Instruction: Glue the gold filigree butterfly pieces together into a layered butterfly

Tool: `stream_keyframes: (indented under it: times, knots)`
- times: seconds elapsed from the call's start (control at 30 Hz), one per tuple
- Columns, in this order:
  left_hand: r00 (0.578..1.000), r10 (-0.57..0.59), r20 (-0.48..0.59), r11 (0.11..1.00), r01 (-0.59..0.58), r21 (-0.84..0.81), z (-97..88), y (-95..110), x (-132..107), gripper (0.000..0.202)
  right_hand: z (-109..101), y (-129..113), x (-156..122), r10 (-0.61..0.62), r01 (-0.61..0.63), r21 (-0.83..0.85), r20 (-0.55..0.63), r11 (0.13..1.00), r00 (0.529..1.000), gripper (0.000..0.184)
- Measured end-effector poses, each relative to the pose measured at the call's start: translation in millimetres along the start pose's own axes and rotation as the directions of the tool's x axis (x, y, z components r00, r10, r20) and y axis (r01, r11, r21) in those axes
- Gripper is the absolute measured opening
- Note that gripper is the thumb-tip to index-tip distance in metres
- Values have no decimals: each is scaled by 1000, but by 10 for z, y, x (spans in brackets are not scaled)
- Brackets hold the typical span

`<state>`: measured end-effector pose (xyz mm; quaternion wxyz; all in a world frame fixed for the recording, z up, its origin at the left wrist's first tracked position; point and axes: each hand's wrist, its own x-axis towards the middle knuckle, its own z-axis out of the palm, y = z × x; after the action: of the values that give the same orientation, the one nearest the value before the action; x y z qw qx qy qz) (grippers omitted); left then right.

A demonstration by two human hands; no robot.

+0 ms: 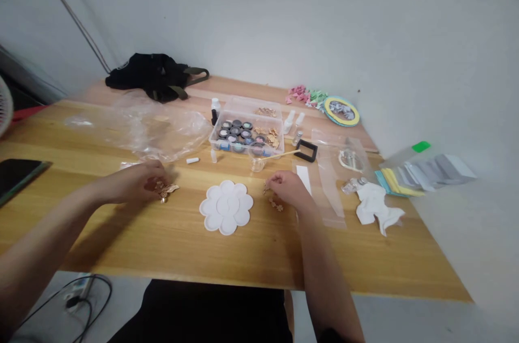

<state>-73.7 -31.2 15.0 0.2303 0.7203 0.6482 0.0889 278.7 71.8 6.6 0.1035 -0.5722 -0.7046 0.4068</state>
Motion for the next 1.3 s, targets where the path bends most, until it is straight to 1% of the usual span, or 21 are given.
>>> stream_keyframes:
  times: [0.07,0.1,0.2,0.23,0.3,0.37,0.4,0.47,0.53,0.63,0.73,0.8,0.83,0.87,0.93,0.97,1.0,1.07,1.13,1.2,1.3]
  knots:
    - [997,18,71,999,-20,27,6,-13,5,4,-19,-19,-19,7,-7,13,11,1000,1000,12]
    - [997,19,80,999,-22,43,8,-14,3,4,-30,-35,-32,14,-15,34,26,999,1000,12]
    - [999,1,41,996,-5,88,3,38,-13,7,-24,-120,-92,-11,-17,172,160,985,987,13]
    - [999,4,33,996,-7,93,-2,84,-19,8,6,-161,-115,-47,-8,237,227,972,973,14]
    - [999,30,13,995,-31,97,-14,226,-24,10,124,-257,-158,-152,14,365,352,931,924,13]
    - [994,101,-39,991,-98,92,-19,427,-12,7,306,-358,-187,-257,17,507,408,862,876,17]
    - [988,146,-55,986,-140,90,-15,541,0,7,406,-405,-196,-291,18,571,391,821,873,23]
    - [968,217,-128,974,-206,92,9,767,38,6,582,-482,-208,-291,17,656,311,755,905,30]
    - [942,278,-189,960,-265,92,47,953,83,7,681,-522,-214,-312,29,708,274,706,910,30]
    - [917,329,-227,944,-328,44,103,1108,140,12,671,-510,-216,-325,66,751,203,657,924,30]
    - [894,319,-316,909,-383,-165,153,1145,178,28,579,-451,-206,-298,108,772,109,627,948,26]
    - [899,220,-378,823,-379,-422,206,1147,210,43,530,-418,-200,-306,137,779,74,612,949,24]
    - [916,135,-378,745,-345,-571,242,1150,233,49,513,-408,-200,-317,155,779,59,607,946,23]
    - [937,40,-348,638,-292,-712,285,1154,262,51,501,-405,-202,-328,176,776,42,606,944,22]
    - [973,-117,-198,388,-139,-911,386,1170,328,44,487,-410,-209,-338,216,755,8,620,941,22]
    - [983,-146,-114,283,-68,-957,440,1179,362,36,486,-417,-213,-338,232,736,-5,636,941,22]
    - [988,-144,-52,212,-21,-977,492,1186,391,30,489,-424,-216,-337,247,714,-16,655,941,22]
    - [994,-107,-6,165,12,-986,583,1192,432,27,512,-436,-215,-332,270,667,-36,695,943,22]
    - [994,-104,-17,179,2,-984,649,1185,443,26,551,-442,-205,-313,272,634,-50,724,948,20]
    - [993,-119,-27,184,-5,-983,693,1172,435,26,582,-441,-191,-291,260,615,-53,744,955,18]
    - [988,-156,-3,122,16,-992,733,1148,417,24,514,-403,-174,-278,237,575,-18,783,960,16]
